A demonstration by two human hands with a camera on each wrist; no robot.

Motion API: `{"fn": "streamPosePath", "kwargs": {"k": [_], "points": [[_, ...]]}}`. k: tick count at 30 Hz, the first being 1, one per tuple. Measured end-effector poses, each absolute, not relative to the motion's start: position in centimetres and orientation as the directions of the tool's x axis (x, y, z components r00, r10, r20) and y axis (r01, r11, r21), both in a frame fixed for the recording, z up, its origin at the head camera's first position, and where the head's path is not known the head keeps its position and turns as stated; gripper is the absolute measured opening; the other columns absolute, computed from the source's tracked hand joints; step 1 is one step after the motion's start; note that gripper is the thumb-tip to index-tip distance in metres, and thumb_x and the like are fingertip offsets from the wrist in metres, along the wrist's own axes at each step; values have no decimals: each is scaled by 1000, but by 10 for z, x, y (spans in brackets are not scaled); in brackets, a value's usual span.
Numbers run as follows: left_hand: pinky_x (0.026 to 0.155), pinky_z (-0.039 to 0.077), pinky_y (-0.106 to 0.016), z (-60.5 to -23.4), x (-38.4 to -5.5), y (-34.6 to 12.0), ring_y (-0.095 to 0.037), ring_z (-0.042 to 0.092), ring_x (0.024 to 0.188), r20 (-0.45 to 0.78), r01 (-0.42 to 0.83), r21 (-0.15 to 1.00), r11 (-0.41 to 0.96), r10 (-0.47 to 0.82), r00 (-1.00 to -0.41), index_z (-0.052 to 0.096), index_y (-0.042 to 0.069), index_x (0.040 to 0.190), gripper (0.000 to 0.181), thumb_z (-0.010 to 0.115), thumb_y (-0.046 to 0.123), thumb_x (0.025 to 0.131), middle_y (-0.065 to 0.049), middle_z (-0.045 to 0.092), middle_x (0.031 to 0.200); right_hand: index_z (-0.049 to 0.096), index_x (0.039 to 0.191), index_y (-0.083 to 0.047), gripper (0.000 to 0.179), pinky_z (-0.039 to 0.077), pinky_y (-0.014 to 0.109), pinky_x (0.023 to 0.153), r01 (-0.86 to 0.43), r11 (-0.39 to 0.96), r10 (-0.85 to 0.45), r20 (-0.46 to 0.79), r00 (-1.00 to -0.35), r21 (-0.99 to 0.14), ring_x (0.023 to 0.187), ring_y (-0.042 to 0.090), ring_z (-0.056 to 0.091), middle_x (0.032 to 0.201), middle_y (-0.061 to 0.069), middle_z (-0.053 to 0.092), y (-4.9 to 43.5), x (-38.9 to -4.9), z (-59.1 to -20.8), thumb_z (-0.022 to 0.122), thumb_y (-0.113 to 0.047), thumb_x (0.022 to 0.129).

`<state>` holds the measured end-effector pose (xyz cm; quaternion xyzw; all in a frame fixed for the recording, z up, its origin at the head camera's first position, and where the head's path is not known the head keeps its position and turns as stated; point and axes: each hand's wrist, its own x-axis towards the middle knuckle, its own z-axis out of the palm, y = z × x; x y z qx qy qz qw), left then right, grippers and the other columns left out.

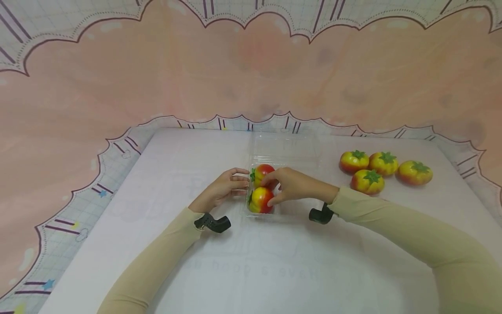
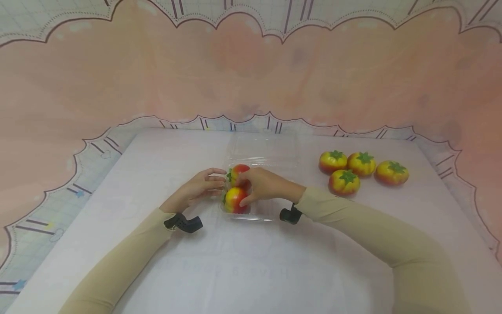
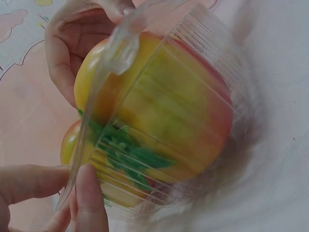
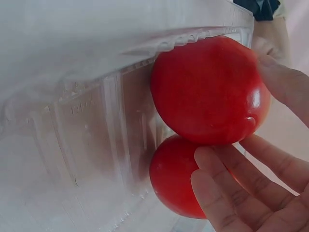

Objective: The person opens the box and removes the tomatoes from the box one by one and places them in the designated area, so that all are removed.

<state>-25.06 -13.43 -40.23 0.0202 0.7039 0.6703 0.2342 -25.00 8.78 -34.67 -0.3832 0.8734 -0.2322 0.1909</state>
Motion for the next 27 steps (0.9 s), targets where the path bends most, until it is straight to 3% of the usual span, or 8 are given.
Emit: {"fn": "streamPosePath", "kwargs": {"k": [10, 19, 27], "points": [[84, 55, -26, -401, -250, -134, -10, 60, 87, -315, -289, 949, 126, 330, -890, 37, 0, 135, 43, 50, 4, 95, -12, 58, 112, 65, 114, -5, 43, 56, 28, 84, -585, 618, -750, -171, -639, -525, 94, 18, 65, 112, 8, 67, 85, -250, -344, 78, -20, 76], [81, 56, -24, -404, -251, -135, -9, 60, 86, -308, -282, 951, 123, 341, -888, 36, 0, 136, 43, 50, 4, 95, -4, 59, 103, 64, 117, -8, 44, 55, 34, 87, -578, 599, -770, -201, -606, -554, 97, 18, 64, 115, 7, 66, 92, -255, -344, 78, -15, 76], [79, 55, -22, -403, -252, -134, -10, 59, 88, -311, -289, 951, 113, 336, -889, 37, 0, 136, 43, 50, 3, 95, -7, 58, 107, 63, 116, -8, 42, 56, 35, 85, -581, 575, -787, -195, -585, -576, 97, 19, 64, 114, 8, 66, 95, -257, -345, 77, -15, 77]]}}
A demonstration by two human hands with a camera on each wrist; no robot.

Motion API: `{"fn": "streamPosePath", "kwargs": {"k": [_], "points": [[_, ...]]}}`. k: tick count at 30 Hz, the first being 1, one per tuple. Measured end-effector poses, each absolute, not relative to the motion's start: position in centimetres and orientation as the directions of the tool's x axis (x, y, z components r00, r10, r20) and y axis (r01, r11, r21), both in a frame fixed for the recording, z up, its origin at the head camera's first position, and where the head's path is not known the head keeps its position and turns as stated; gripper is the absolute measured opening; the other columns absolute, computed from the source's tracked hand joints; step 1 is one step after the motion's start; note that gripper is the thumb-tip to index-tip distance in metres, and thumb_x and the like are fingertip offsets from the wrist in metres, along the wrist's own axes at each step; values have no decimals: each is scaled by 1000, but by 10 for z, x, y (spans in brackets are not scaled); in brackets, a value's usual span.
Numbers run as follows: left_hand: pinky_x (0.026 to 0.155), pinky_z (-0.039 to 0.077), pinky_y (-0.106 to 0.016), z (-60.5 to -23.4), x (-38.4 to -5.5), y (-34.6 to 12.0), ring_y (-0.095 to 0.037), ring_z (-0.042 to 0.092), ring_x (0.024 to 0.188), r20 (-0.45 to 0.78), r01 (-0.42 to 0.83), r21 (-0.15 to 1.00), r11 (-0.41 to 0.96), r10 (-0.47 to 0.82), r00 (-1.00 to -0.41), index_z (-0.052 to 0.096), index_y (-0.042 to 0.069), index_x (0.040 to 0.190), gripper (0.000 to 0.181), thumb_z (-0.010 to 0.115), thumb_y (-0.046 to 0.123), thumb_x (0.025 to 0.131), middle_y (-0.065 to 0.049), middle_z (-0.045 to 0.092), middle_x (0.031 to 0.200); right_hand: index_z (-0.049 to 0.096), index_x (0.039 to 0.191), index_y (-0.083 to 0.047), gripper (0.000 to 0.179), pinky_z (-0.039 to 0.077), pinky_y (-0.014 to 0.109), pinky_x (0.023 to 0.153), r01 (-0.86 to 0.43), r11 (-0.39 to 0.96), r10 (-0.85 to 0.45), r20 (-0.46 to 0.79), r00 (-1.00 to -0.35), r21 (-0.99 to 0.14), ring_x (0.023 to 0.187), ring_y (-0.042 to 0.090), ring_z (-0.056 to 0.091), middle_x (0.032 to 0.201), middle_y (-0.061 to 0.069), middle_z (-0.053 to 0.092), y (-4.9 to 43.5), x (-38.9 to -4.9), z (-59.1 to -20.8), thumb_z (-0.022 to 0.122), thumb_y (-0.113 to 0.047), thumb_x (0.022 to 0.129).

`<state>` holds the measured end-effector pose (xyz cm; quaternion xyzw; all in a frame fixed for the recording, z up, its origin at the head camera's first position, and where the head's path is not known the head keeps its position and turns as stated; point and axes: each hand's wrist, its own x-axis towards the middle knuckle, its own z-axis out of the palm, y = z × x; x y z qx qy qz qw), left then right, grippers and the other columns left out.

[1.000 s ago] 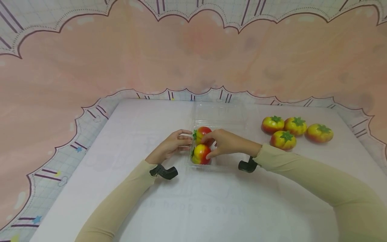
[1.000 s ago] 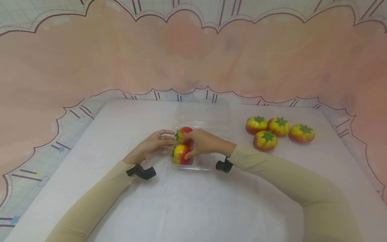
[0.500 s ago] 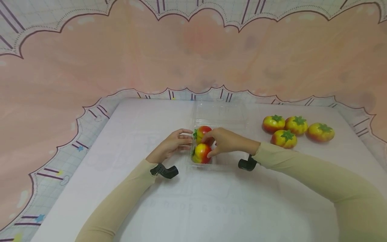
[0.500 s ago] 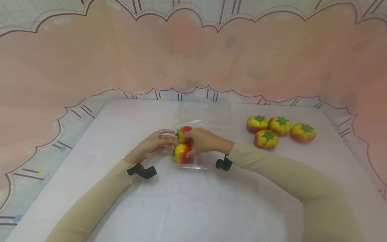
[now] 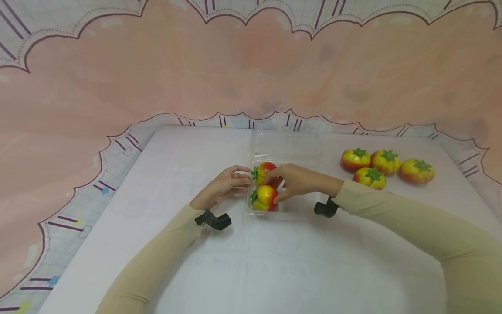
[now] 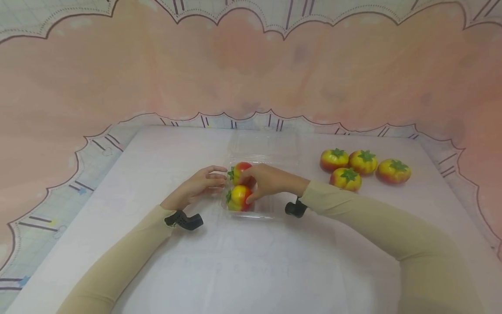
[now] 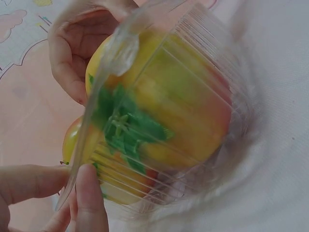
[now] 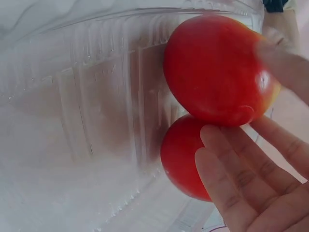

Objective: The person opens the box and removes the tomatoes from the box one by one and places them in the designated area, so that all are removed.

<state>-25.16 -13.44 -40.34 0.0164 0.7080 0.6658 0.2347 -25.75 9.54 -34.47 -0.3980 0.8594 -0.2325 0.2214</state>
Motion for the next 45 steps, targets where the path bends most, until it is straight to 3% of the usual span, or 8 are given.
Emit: {"fn": "streamPosePath", "kwargs": {"k": [7, 15, 24, 36, 45], "points": [[82, 55, -24, -400, -251, -135, -9, 59, 87, -315, -293, 949, 115, 341, -886, 35, -2, 137, 44, 49, 3, 95, -13, 56, 114, 64, 112, -7, 42, 56, 32, 85, -615, 582, -784, -168, -597, -532, 93, 16, 63, 108, 6, 68, 89, -255, -344, 78, -24, 76], [85, 55, -26, -398, -250, -134, -9, 59, 87, -324, -302, 946, 116, 339, -883, 35, -2, 137, 45, 49, 3, 95, -9, 57, 111, 64, 113, -6, 44, 55, 34, 88, -617, 588, -783, -175, -598, -523, 93, 17, 62, 108, 7, 67, 84, -252, -342, 79, -21, 74], [88, 54, -28, -398, -250, -134, -12, 59, 92, -331, -301, 943, 139, 332, -883, 35, 0, 137, 44, 49, 4, 95, -20, 52, 125, 63, 115, -5, 45, 55, 36, 88, -637, 560, -805, -164, -571, -530, 96, 18, 63, 112, 8, 66, 91, -253, -341, 79, -17, 75], [74, 55, -19, -400, -250, -134, -10, 59, 87, -322, -311, 947, 85, 328, -888, 35, -3, 137, 45, 49, 0, 94, -11, 55, 111, 63, 117, -8, 45, 56, 33, 85, -598, 557, -808, -213, -549, -576, 100, 19, 61, 114, 7, 65, 107, -260, -342, 78, -13, 75], [71, 54, -18, -400, -250, -133, -5, 60, 79, -316, -309, 948, 77, 330, -889, 34, -4, 137, 46, 49, -1, 94, -4, 57, 100, 60, 119, -9, 45, 55, 33, 87, -576, 545, -823, -256, -508, -609, 107, 21, 59, 120, 7, 62, 120, -268, -341, 77, -13, 77]]}}
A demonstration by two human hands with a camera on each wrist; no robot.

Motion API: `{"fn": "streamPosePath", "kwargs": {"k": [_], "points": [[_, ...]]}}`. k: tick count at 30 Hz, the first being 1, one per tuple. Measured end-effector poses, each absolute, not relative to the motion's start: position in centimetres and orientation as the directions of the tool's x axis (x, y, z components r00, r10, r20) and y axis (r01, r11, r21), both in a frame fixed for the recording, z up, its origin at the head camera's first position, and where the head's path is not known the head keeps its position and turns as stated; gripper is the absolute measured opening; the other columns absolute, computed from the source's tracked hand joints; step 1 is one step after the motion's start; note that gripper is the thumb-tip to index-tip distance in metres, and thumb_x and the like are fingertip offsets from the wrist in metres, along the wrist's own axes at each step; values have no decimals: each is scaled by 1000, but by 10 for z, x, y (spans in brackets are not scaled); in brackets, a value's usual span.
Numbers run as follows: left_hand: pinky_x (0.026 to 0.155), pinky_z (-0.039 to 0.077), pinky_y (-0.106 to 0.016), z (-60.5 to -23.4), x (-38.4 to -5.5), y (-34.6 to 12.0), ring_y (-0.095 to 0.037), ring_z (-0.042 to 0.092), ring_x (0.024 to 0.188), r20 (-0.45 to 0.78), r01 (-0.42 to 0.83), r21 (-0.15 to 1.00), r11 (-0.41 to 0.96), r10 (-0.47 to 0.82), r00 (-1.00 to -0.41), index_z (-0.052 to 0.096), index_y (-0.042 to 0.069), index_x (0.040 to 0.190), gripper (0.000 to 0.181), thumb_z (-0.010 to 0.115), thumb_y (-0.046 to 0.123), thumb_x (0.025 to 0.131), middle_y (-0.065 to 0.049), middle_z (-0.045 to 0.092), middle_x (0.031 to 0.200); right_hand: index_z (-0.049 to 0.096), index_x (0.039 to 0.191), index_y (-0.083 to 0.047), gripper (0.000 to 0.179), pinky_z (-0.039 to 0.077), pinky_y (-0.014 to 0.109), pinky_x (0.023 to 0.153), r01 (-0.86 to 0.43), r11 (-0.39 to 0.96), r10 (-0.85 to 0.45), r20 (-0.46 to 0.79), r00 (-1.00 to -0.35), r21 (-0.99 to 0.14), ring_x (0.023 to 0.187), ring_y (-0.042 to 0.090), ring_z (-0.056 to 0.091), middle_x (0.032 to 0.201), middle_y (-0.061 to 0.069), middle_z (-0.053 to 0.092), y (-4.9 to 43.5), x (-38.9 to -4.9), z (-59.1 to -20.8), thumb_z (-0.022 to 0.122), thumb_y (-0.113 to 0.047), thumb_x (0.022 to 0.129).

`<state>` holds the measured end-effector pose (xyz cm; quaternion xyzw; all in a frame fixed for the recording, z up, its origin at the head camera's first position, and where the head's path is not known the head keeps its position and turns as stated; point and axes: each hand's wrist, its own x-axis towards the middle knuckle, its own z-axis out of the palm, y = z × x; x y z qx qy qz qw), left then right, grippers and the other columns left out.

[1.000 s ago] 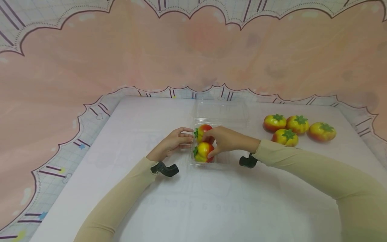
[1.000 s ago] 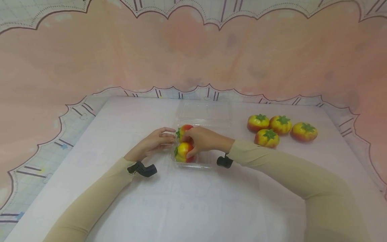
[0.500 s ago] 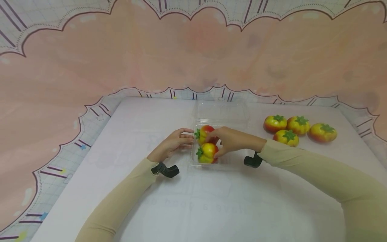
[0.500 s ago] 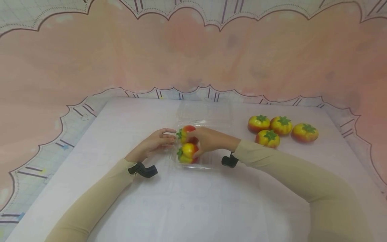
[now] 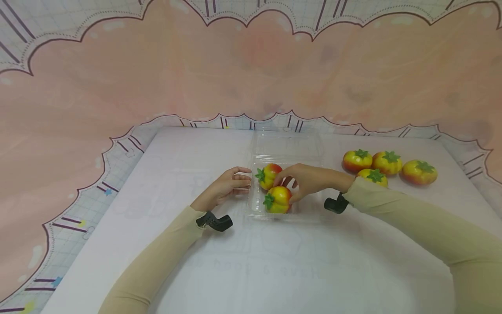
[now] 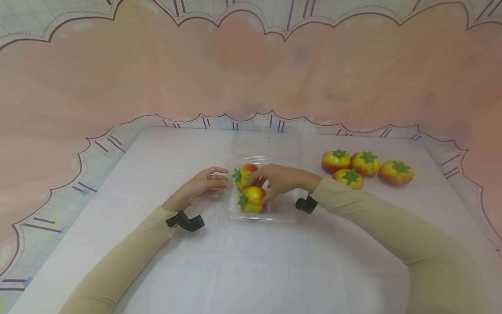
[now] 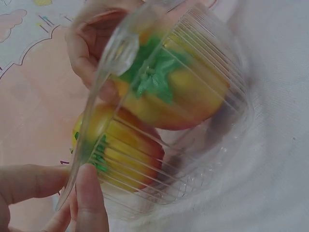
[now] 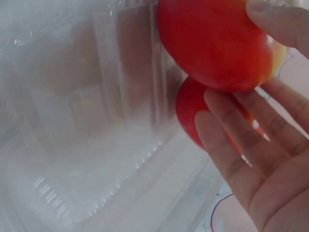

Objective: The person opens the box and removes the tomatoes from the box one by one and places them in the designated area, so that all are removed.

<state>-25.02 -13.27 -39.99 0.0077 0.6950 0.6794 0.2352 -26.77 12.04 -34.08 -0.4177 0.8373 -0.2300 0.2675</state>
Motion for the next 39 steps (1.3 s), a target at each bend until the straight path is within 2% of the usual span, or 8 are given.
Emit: {"fn": "streamPosePath", "kwargs": {"k": [10, 24, 39], "points": [[72, 54, -18, -400, -250, -133, -8, 59, 84, -322, -307, 947, 99, 326, -889, 34, -3, 137, 46, 49, 0, 94, -8, 57, 106, 57, 123, -9, 48, 53, 36, 91, -573, 520, -842, -269, -467, -633, 113, 25, 56, 127, 10, 57, 127, -272, -341, 75, -9, 78], [75, 55, -19, -400, -250, -133, -11, 59, 90, -329, -307, 944, 117, 325, -887, 35, -1, 138, 46, 49, 2, 95, -13, 56, 114, 60, 120, -12, 51, 52, 37, 93, -610, 532, -836, -250, -488, -587, 106, 18, 57, 121, 3, 61, 120, -266, -341, 80, -15, 73], [74, 54, -18, -401, -251, -133, -11, 59, 87, -326, -310, 945, 101, 318, -891, 35, -2, 137, 45, 49, 0, 94, -10, 56, 109, 60, 123, -15, 54, 52, 38, 94, -635, 530, -839, -241, -487, -563, 114, 19, 54, 127, 2, 60, 122, -267, -344, 80, -18, 73]]}}
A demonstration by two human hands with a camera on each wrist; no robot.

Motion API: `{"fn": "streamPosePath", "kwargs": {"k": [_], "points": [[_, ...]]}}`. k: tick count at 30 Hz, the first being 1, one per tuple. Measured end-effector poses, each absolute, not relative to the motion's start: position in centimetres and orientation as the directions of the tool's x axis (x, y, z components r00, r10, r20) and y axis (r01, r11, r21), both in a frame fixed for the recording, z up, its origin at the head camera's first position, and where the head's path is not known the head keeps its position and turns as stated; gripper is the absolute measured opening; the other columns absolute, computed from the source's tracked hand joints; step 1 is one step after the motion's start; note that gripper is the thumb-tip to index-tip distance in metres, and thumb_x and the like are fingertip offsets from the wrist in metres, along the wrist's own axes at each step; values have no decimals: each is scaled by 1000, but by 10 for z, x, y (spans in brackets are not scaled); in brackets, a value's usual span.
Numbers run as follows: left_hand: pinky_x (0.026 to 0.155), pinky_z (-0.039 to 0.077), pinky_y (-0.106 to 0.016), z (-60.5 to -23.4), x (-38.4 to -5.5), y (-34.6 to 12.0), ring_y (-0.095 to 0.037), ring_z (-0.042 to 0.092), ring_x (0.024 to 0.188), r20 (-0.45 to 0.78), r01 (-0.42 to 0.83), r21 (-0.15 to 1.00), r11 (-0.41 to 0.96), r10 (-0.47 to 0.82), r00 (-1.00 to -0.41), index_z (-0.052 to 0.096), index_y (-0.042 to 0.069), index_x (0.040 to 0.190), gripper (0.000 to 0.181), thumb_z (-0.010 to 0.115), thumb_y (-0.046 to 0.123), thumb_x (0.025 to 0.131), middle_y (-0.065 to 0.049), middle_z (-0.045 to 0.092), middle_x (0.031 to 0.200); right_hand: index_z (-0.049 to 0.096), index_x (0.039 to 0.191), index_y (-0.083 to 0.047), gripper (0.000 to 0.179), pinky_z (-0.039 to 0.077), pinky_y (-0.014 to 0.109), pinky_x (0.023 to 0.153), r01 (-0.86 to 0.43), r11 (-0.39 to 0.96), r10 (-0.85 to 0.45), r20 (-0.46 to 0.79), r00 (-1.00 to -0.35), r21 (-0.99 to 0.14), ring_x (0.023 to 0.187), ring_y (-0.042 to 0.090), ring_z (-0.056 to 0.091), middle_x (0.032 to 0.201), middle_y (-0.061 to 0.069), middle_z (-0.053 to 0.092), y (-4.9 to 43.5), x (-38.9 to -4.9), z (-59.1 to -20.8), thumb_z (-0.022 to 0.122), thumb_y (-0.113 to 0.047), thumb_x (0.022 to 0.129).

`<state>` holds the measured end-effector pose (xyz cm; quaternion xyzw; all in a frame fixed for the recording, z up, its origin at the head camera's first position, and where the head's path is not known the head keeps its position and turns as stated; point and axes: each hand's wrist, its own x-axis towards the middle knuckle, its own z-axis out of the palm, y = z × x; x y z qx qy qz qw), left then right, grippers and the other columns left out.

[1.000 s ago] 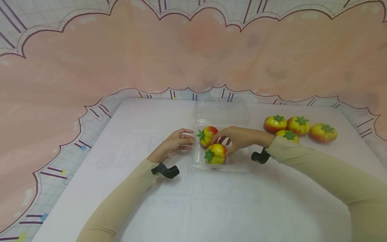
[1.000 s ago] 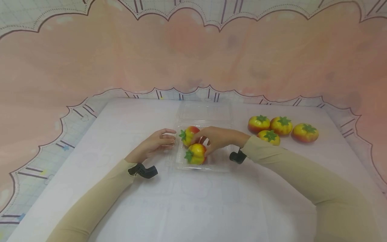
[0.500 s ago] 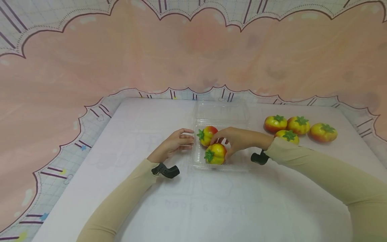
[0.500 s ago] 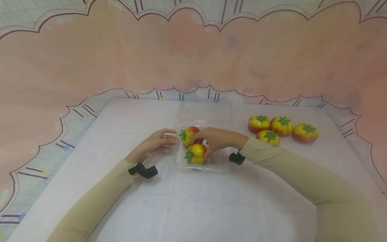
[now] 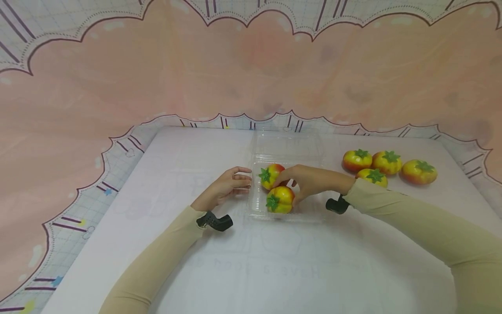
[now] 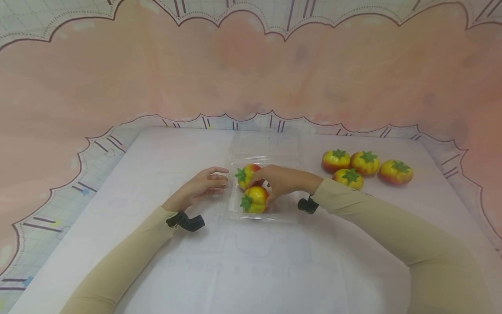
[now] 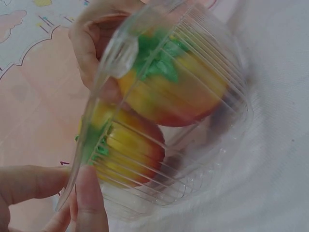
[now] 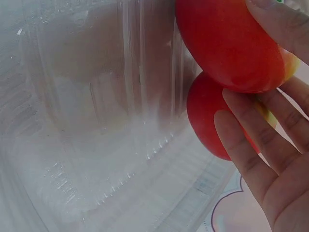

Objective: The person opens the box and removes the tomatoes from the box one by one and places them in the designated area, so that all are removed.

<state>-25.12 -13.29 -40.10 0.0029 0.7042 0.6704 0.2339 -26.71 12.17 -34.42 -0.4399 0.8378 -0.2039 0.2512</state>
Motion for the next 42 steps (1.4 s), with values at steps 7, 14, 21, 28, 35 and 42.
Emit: {"fn": "streamPosePath", "kwargs": {"k": [7, 14, 21, 28, 35, 42], "points": [[73, 54, -18, -402, -252, -133, -9, 59, 86, -326, -318, 945, 80, 319, -890, 35, -2, 137, 45, 49, -1, 94, -7, 55, 106, 60, 122, -16, 54, 51, 36, 94, -646, 522, -845, -238, -478, -556, 111, 17, 56, 123, 0, 61, 127, -269, -345, 81, -21, 73], [74, 54, -18, -401, -252, -133, -9, 59, 86, -334, -318, 942, 104, 317, -888, 36, -1, 136, 45, 50, 1, 94, -8, 56, 108, 59, 124, -15, 55, 51, 35, 95, -661, 517, -850, -237, -470, -544, 110, 16, 57, 123, 0, 61, 133, -270, -345, 80, -25, 73], [73, 54, -19, -403, -251, -133, -9, 59, 85, -322, -313, 946, 80, 324, -890, 35, -2, 136, 45, 50, -1, 93, -4, 55, 100, 59, 124, -16, 56, 50, 37, 97, -624, 555, -826, -273, -494, -550, 112, 17, 56, 124, 0, 60, 140, -269, -342, 80, -26, 74], [73, 54, -18, -402, -251, -132, -10, 59, 85, -323, -310, 946, 93, 317, -892, 36, -2, 136, 45, 50, -1, 94, -6, 55, 102, 59, 124, -15, 55, 50, 37, 97, -629, 563, -821, -275, -500, -536, 111, 17, 56, 124, 1, 61, 147, -271, -341, 79, -27, 74], [74, 54, -19, -401, -251, -132, -9, 59, 86, -334, -320, 942, 98, 314, -889, 35, -1, 137, 46, 50, 0, 94, -7, 54, 107, 60, 124, -13, 56, 50, 39, 95, -628, 564, -818, -261, -513, -536, 109, 18, 57, 124, 2, 62, 153, -268, -335, 79, -27, 74], [75, 54, -19, -401, -251, -132, -11, 59, 88, -333, -316, 943, 106, 312, -890, 36, -1, 137, 46, 50, 1, 94, -8, 55, 109, 59, 125, -12, 58, 50, 40, 96, -609, 581, -799, -235, -554, -540, 111, 20, 56, 126, 4, 61, 163, -268, -329, 79, -31, 74]]}}
